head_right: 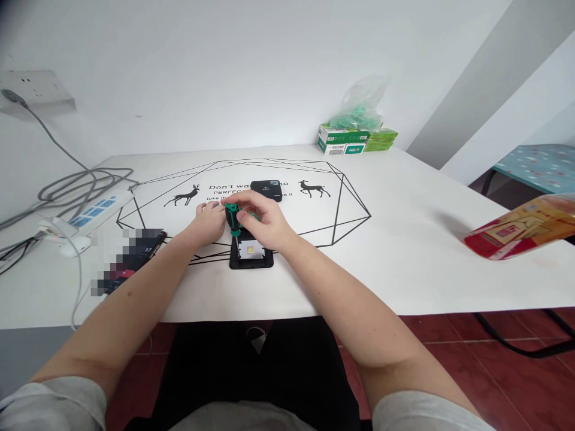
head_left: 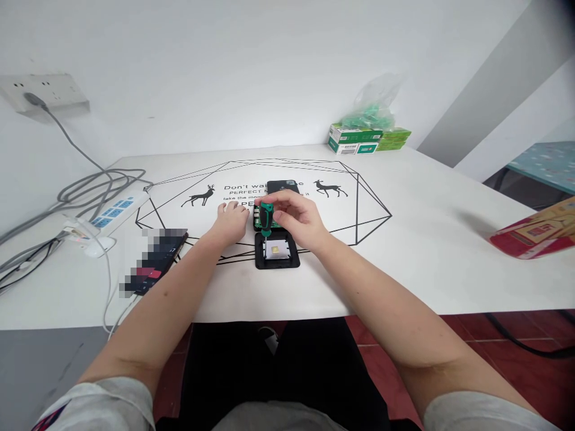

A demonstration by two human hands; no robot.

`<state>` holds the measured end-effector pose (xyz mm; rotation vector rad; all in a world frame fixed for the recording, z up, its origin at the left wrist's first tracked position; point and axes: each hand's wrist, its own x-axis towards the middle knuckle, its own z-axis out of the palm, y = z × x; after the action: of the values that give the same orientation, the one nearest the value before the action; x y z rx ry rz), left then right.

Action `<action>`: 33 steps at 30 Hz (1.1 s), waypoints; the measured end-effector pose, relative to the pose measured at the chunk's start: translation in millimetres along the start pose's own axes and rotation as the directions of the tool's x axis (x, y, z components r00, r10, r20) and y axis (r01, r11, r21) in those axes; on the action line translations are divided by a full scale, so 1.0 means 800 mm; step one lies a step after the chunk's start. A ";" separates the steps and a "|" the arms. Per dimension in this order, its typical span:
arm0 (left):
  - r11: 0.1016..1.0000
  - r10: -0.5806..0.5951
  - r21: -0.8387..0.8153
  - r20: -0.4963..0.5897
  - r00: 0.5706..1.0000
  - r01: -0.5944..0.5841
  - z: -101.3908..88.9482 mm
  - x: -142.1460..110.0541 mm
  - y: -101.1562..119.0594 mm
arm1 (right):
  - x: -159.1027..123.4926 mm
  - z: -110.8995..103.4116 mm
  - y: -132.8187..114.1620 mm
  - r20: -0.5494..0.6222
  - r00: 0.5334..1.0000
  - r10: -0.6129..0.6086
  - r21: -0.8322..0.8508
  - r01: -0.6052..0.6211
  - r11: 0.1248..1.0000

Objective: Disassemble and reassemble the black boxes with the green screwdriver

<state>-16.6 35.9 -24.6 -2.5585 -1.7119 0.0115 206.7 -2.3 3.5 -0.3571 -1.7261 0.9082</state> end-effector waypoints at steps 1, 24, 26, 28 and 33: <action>1.000 -0.003 0.002 -0.009 1.000 0.003 0.001 0.001 0.001 | 0.000 -0.001 0.000 0.004 1.000 -0.005 -0.017 0.005 1.000; 0.996 -0.076 0.029 -0.071 0.995 0.079 -0.004 0.006 -0.006 | 0.000 0.002 0.010 0.051 0.996 0.070 0.144 -0.077 0.987; 0.996 -0.085 0.031 -0.073 0.994 0.088 -0.005 0.005 -0.007 | 0.002 0.002 0.016 0.009 0.998 0.068 0.154 -0.069 0.986; 0.996 -0.086 0.026 -0.076 0.993 0.088 -0.004 0.005 -0.007 | 0.004 0.004 0.021 -0.036 0.996 0.076 0.145 -0.070 0.987; 0.995 -0.095 -0.005 -0.124 0.988 0.096 0.000 0.009 -0.004 | 0.005 0.009 0.022 -0.059 0.994 0.092 0.077 -0.087 0.993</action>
<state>-17.1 43.8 -23.9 -2.4172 -1.7847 -0.1475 195.2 9.0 -7.0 -0.4124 -1.6245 1.0134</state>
